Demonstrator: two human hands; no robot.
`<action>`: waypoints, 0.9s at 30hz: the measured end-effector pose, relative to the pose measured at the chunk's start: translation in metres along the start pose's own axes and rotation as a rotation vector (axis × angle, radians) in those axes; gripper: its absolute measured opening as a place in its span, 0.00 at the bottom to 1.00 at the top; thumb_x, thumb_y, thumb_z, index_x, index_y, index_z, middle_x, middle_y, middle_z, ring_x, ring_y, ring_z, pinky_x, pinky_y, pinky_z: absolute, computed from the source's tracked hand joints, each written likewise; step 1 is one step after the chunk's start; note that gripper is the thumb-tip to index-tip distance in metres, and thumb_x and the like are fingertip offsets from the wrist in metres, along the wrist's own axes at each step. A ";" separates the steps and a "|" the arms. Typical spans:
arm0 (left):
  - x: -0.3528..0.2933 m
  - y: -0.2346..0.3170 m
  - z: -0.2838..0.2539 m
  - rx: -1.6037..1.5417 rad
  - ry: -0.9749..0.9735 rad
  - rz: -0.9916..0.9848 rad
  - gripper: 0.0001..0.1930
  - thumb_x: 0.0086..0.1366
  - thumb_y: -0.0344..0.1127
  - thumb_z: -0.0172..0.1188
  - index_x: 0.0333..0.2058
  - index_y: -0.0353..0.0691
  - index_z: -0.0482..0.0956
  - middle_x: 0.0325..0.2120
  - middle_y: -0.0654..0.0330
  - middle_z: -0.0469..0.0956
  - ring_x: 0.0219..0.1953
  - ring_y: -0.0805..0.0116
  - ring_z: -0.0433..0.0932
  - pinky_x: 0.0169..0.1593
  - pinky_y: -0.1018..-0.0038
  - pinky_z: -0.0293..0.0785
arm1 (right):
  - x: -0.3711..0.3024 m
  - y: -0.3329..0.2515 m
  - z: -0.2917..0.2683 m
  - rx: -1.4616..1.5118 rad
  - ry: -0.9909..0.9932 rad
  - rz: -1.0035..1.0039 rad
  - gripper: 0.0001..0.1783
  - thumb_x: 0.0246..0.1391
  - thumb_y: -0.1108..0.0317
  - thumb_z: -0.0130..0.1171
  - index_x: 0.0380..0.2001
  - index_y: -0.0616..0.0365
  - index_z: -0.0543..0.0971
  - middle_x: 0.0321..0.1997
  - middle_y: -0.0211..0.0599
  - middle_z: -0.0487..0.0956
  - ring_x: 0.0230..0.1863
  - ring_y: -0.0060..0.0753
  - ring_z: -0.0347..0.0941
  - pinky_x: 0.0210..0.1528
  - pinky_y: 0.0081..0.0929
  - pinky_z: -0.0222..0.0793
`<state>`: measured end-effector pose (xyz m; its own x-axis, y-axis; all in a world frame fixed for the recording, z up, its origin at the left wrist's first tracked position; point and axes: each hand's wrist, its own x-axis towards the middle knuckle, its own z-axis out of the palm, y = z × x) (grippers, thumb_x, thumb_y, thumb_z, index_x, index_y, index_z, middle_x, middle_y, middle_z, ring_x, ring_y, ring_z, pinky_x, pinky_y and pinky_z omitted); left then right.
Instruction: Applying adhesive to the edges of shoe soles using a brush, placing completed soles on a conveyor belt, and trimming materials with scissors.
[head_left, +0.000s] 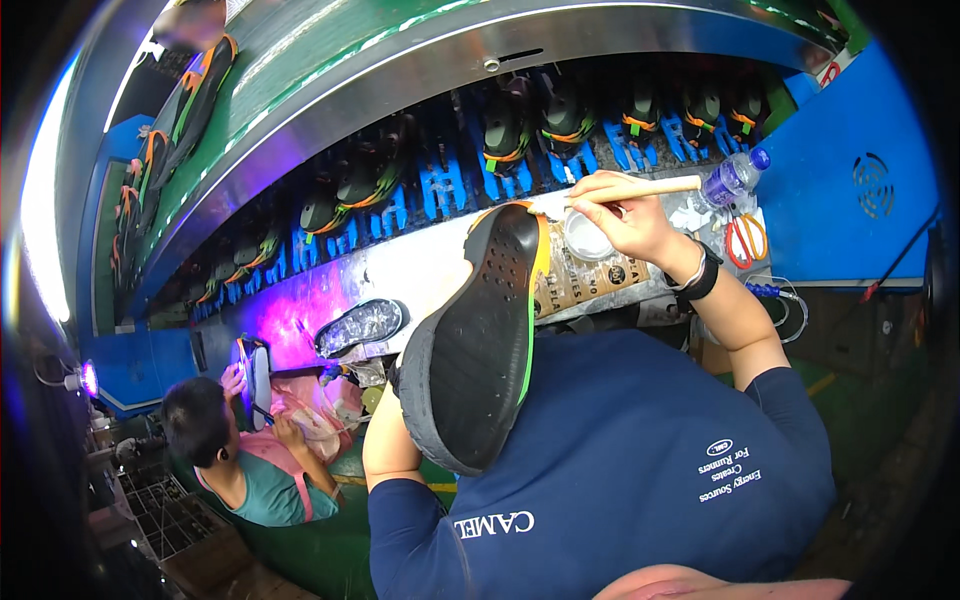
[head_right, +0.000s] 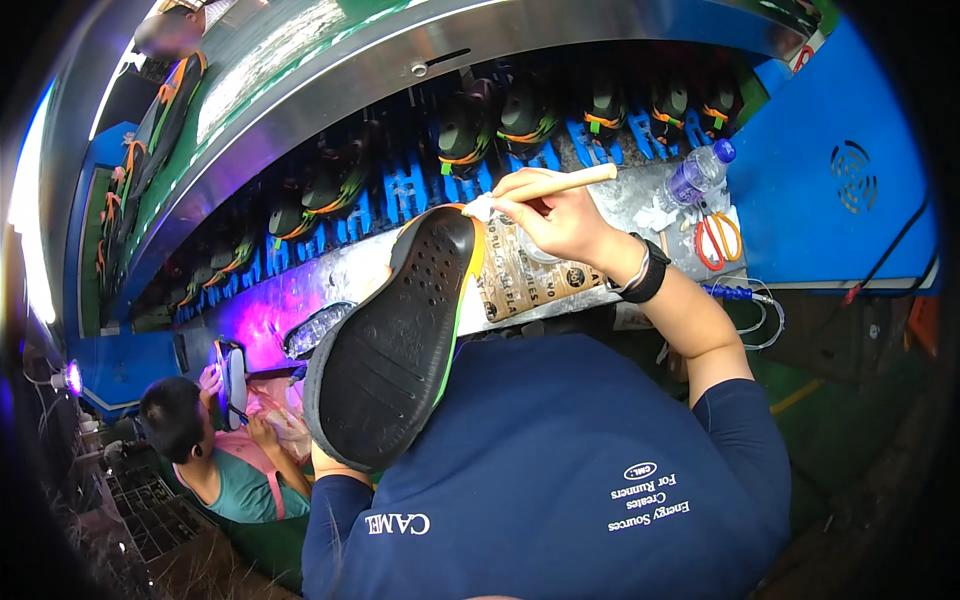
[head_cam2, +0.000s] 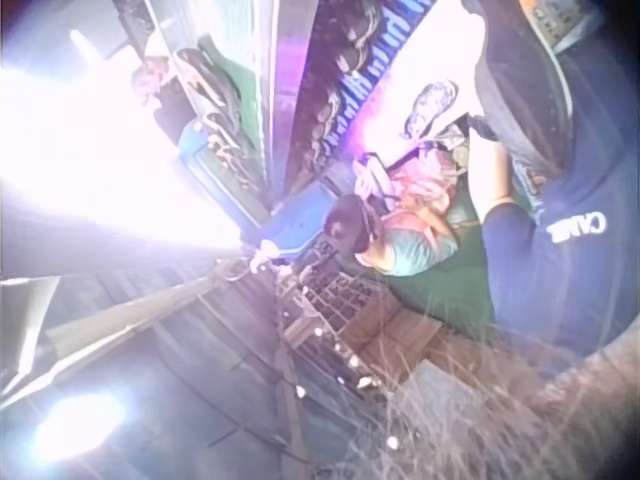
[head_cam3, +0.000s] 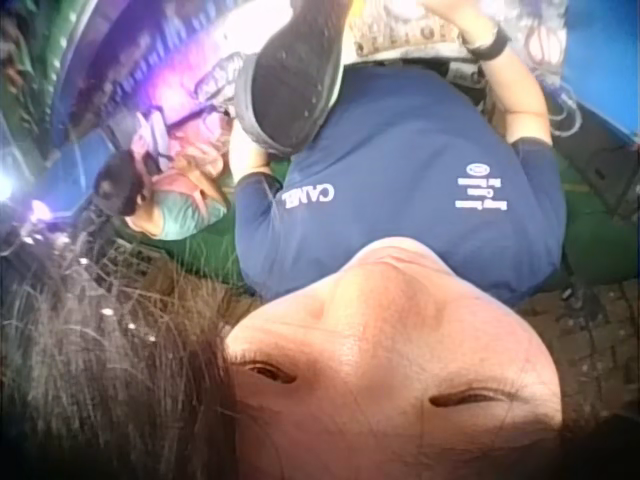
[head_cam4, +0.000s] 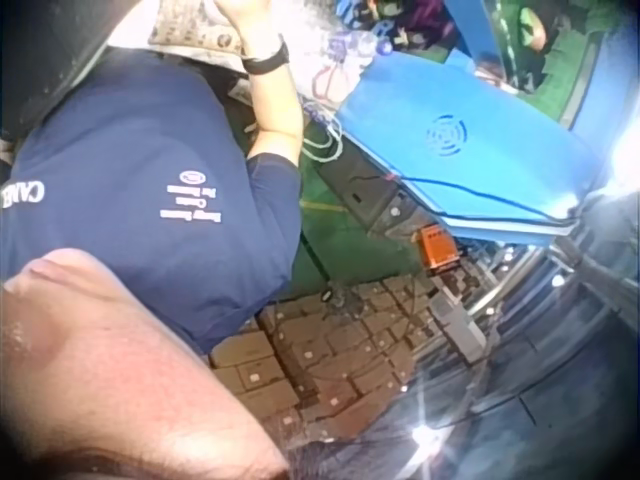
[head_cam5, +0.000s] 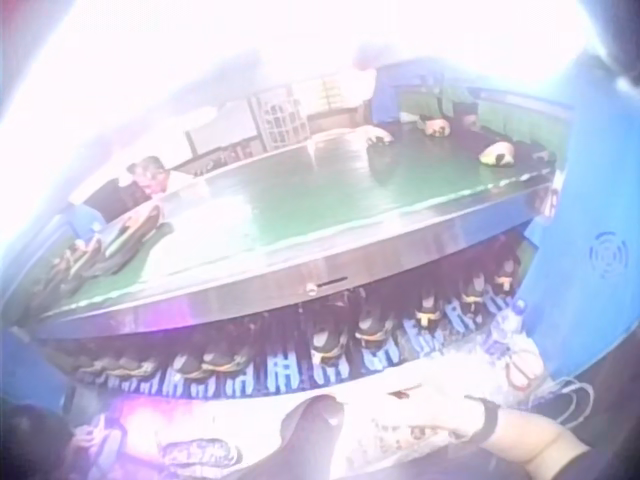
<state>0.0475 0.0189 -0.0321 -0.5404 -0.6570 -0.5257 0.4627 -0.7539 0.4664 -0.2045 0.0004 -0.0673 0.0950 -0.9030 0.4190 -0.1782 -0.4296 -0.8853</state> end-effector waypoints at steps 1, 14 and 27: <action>0.000 0.001 0.000 0.004 0.002 -0.006 0.21 0.58 0.46 0.45 0.44 0.36 0.66 0.34 0.53 0.72 0.31 0.64 0.74 0.33 0.73 0.73 | 0.004 -0.002 0.001 -0.016 -0.006 -0.079 0.03 0.41 0.80 0.54 0.24 0.65 0.75 0.28 0.38 0.75 0.29 0.29 0.70 0.31 0.20 0.66; -0.007 0.021 0.019 0.112 0.060 -0.027 0.18 0.58 0.43 0.48 0.42 0.36 0.68 0.33 0.57 0.73 0.31 0.70 0.73 0.34 0.77 0.72 | 0.009 -0.007 -0.001 -0.118 -0.068 -0.212 0.02 0.40 0.80 0.54 0.22 0.65 0.75 0.26 0.39 0.75 0.27 0.31 0.71 0.28 0.22 0.66; -0.010 0.034 0.052 0.303 0.114 -0.043 0.17 0.57 0.42 0.52 0.42 0.38 0.69 0.34 0.62 0.72 0.34 0.77 0.70 0.37 0.81 0.68 | 0.008 -0.014 -0.005 -0.061 0.113 -0.133 0.04 0.42 0.79 0.55 0.25 0.65 0.75 0.28 0.38 0.74 0.25 0.24 0.69 0.27 0.17 0.65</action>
<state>0.0318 0.0007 0.0263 -0.4647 -0.6341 -0.6181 0.2019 -0.7555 0.6233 -0.2066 -0.0011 -0.0508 0.0118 -0.8318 0.5550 -0.2312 -0.5423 -0.8078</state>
